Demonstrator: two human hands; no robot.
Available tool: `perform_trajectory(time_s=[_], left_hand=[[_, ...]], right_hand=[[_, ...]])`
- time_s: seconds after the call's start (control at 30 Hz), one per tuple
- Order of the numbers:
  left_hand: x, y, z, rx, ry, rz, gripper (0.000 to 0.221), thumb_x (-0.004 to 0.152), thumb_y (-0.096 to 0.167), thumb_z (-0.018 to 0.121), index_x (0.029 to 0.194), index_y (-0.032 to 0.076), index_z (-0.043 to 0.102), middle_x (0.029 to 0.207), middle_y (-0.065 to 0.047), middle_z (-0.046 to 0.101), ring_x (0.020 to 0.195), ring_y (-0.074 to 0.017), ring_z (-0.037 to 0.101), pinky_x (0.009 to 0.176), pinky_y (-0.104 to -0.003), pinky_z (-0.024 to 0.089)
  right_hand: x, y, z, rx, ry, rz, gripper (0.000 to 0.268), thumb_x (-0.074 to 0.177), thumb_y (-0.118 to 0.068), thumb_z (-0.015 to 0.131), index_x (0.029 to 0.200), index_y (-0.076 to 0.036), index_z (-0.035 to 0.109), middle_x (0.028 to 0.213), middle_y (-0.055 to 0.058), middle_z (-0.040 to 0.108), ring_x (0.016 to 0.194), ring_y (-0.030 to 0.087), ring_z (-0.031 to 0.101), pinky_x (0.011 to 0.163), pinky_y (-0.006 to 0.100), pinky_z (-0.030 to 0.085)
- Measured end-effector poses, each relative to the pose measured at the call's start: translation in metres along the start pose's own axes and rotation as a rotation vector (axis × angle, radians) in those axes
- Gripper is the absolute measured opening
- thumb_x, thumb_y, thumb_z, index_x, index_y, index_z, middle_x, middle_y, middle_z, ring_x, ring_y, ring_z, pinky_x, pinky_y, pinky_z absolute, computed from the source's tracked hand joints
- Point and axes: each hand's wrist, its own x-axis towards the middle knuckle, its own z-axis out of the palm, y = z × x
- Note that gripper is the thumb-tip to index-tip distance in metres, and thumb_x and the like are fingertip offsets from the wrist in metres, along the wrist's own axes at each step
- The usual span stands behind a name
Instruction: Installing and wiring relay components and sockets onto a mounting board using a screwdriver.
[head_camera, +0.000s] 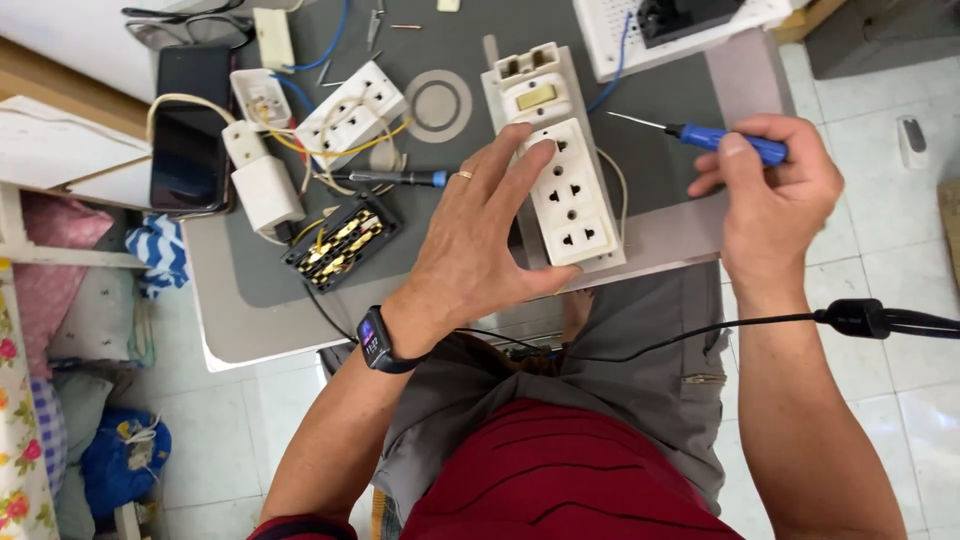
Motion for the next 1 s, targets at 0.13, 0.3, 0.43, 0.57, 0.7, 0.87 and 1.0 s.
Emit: perform_trajectory(time_s=[0.13,0.3,0.43,0.57,0.7,0.87,1.0], left_hand=[[0.001,-0.008,0.01,-0.06,-0.052,-0.034,0.099,0.076,0.04,0.09,0.149,0.015,0.028,0.158,-0.014,0.024,0.141,-0.0385,0.042,0.108,-0.053,0.042],[0.004,-0.012,0.007,-0.056,-0.08,-0.006,0.1,0.074,0.04,0.092,0.148,0.015,0.029,0.158,-0.014,0.023,0.143,-0.0356,0.04,0.109,-0.054,0.043],[-0.001,-0.016,0.007,-0.085,-0.104,0.027,0.103,0.08,0.038,0.091,0.155,0.023,0.022,0.163,-0.012,0.018,0.147,-0.0351,0.041,0.114,-0.056,0.041],[0.006,-0.012,-0.004,-0.054,-0.172,0.048,0.109,0.072,0.041,0.099,0.152,0.022,0.027,0.16,-0.019,0.019,0.15,-0.039,0.03,0.116,-0.057,0.038],[0.01,-0.013,-0.007,-0.192,-0.167,0.03,0.071,0.089,0.041,0.082,0.145,0.021,0.041,0.157,-0.019,0.023,0.148,-0.0427,0.031,0.113,-0.066,0.034],[0.009,-0.01,-0.002,-0.117,-0.115,-0.004,0.062,0.089,0.035,0.083,0.139,0.02,0.05,0.154,-0.016,0.031,0.144,-0.037,0.037,0.11,-0.059,0.038],[0.001,-0.014,0.01,-0.189,-0.031,0.008,0.067,0.091,0.032,0.085,0.143,0.026,0.044,0.158,-0.014,0.027,0.147,-0.038,0.041,0.112,-0.053,0.046]], right_hand=[[0.0,-0.006,0.001,-0.017,-0.009,0.015,0.005,0.103,-0.001,0.057,0.106,0.002,0.057,0.081,0.014,0.058,0.072,0.022,0.068,0.061,0.03,0.06],[0.0,-0.004,0.0,-0.01,-0.014,0.019,0.005,0.104,-0.001,0.057,0.108,0.003,0.057,0.08,0.015,0.059,0.072,0.023,0.068,0.061,0.031,0.061],[0.001,-0.005,0.0,-0.016,-0.012,0.006,0.004,0.103,0.001,0.057,0.107,0.003,0.057,0.082,0.015,0.059,0.073,0.023,0.069,0.058,0.03,0.059],[0.001,-0.006,-0.001,-0.04,-0.029,0.002,0.006,0.103,0.0,0.057,0.108,0.002,0.057,0.08,0.015,0.059,0.071,0.024,0.069,0.058,0.03,0.058],[0.0,-0.006,-0.001,-0.022,-0.025,0.006,0.005,0.103,-0.003,0.057,0.107,0.001,0.057,0.082,0.013,0.058,0.072,0.024,0.069,0.058,0.029,0.058],[0.001,-0.006,0.001,-0.012,-0.012,-0.007,0.008,0.103,-0.005,0.056,0.107,0.001,0.057,0.086,0.013,0.058,0.077,0.024,0.072,0.061,0.032,0.062],[0.001,-0.001,0.001,-0.001,-0.01,-0.052,0.009,0.104,-0.004,0.053,0.109,0.003,0.055,0.095,0.017,0.057,0.085,0.032,0.075,0.063,0.033,0.062]])
